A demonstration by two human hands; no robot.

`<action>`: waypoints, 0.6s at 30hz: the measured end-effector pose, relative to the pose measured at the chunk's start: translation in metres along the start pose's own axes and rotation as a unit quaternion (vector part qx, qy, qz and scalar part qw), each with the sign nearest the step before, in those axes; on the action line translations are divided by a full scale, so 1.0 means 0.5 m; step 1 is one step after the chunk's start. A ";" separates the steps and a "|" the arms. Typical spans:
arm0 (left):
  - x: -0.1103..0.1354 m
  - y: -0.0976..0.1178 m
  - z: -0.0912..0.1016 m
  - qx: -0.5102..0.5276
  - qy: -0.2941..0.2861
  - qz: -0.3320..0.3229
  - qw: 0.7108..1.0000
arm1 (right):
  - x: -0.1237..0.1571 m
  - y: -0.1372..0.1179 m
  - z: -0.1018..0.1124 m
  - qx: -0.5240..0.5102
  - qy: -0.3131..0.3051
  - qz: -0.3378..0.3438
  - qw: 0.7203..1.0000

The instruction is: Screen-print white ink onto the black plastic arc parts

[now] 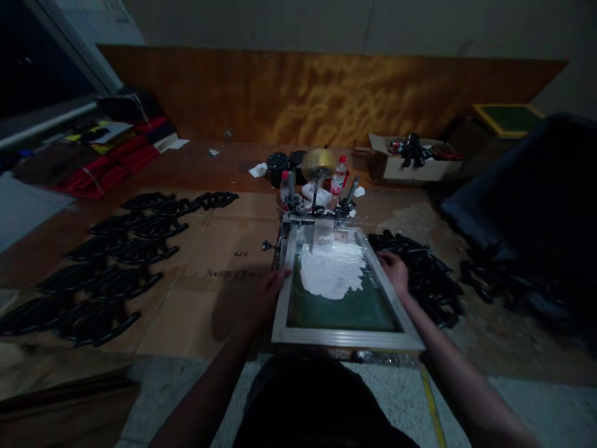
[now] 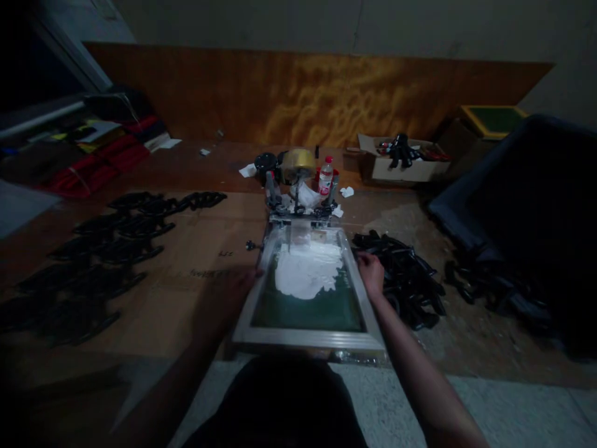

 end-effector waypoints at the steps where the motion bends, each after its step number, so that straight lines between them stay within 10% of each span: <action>1: 0.005 -0.034 -0.007 0.002 -0.017 0.032 0.999 | -0.020 -0.004 0.012 0.009 0.038 -0.020 0.999; 4: 0.003 -0.119 -0.031 -0.004 -0.057 0.084 0.995 | -0.080 -0.066 -0.004 0.101 0.071 0.001 0.992; 8: -0.015 -0.179 -0.047 -0.018 -0.073 0.072 0.995 | -0.110 -0.172 -0.089 0.221 -0.108 0.076 0.966; 18: -0.016 -0.191 -0.051 -0.030 -0.052 0.041 0.997 | 0.039 -0.184 -0.091 0.185 -0.315 0.255 0.895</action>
Point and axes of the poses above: each hand's wrist, its own x-axis away from the middle knuckle, its own z-axis out of the back of the hand, y = z × x, the point moved 1 cm from there along -x, towards the middle knuckle, and after that the axes turned 1 degree about -x, right-handed, at the moved point
